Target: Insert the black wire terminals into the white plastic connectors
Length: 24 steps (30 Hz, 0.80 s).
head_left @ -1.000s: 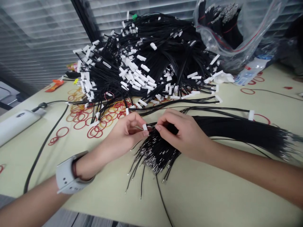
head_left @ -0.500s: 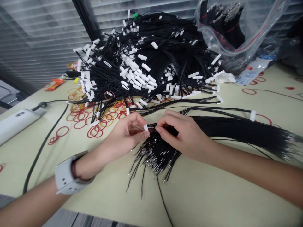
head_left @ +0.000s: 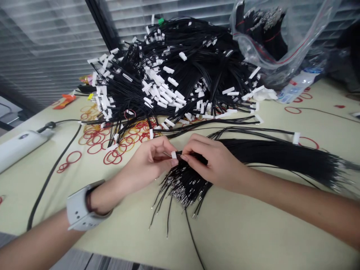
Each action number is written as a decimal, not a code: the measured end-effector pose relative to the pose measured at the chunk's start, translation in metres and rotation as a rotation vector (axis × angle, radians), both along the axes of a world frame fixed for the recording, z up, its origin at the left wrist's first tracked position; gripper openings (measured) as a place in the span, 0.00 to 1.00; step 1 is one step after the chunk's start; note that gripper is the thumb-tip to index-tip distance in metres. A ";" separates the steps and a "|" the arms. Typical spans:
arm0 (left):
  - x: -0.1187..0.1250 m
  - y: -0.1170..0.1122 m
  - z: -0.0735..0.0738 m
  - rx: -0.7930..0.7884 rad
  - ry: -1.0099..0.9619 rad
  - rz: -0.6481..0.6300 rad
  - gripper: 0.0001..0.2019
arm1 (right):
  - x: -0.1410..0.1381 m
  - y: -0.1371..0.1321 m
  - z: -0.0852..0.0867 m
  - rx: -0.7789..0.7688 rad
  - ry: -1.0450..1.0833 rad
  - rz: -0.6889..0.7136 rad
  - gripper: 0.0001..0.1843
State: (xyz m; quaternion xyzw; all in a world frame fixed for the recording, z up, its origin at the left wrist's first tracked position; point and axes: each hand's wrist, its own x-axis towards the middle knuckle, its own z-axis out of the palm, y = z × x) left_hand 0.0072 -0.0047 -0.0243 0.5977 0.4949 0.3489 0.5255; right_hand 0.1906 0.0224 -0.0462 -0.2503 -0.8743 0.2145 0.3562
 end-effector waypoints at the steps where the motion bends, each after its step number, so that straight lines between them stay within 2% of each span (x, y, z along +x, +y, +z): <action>1: -0.001 0.001 0.000 -0.006 -0.006 0.006 0.07 | 0.000 0.001 0.002 -0.010 -0.008 -0.005 0.06; 3: -0.002 0.004 0.000 -0.036 -0.018 0.006 0.08 | 0.003 0.006 0.011 -0.068 -0.040 -0.024 0.05; 4: -0.003 0.006 0.000 -0.055 -0.022 0.001 0.08 | 0.006 0.009 0.017 -0.126 -0.075 -0.024 0.02; 5: -0.004 0.007 0.000 -0.077 -0.020 -0.010 0.08 | 0.010 0.013 0.023 -0.199 -0.129 -0.008 0.04; 7: -0.006 0.009 0.000 -0.108 -0.011 -0.037 0.08 | 0.021 0.020 0.035 -0.336 -0.274 0.057 0.14; 9: -0.008 0.010 0.000 -0.106 -0.008 -0.052 0.08 | 0.031 0.026 0.044 -0.385 -0.395 0.110 0.20; 12: -0.008 0.010 0.001 -0.098 -0.011 -0.041 0.08 | 0.039 0.028 0.051 -0.292 -0.438 0.120 0.16; 17: -0.008 0.010 0.003 -0.081 -0.016 -0.017 0.08 | 0.034 0.025 0.046 -0.116 -0.425 0.132 0.09; 24: -0.008 0.007 0.005 -0.083 -0.020 0.012 0.09 | 0.029 0.025 0.045 -0.223 -0.411 0.112 0.11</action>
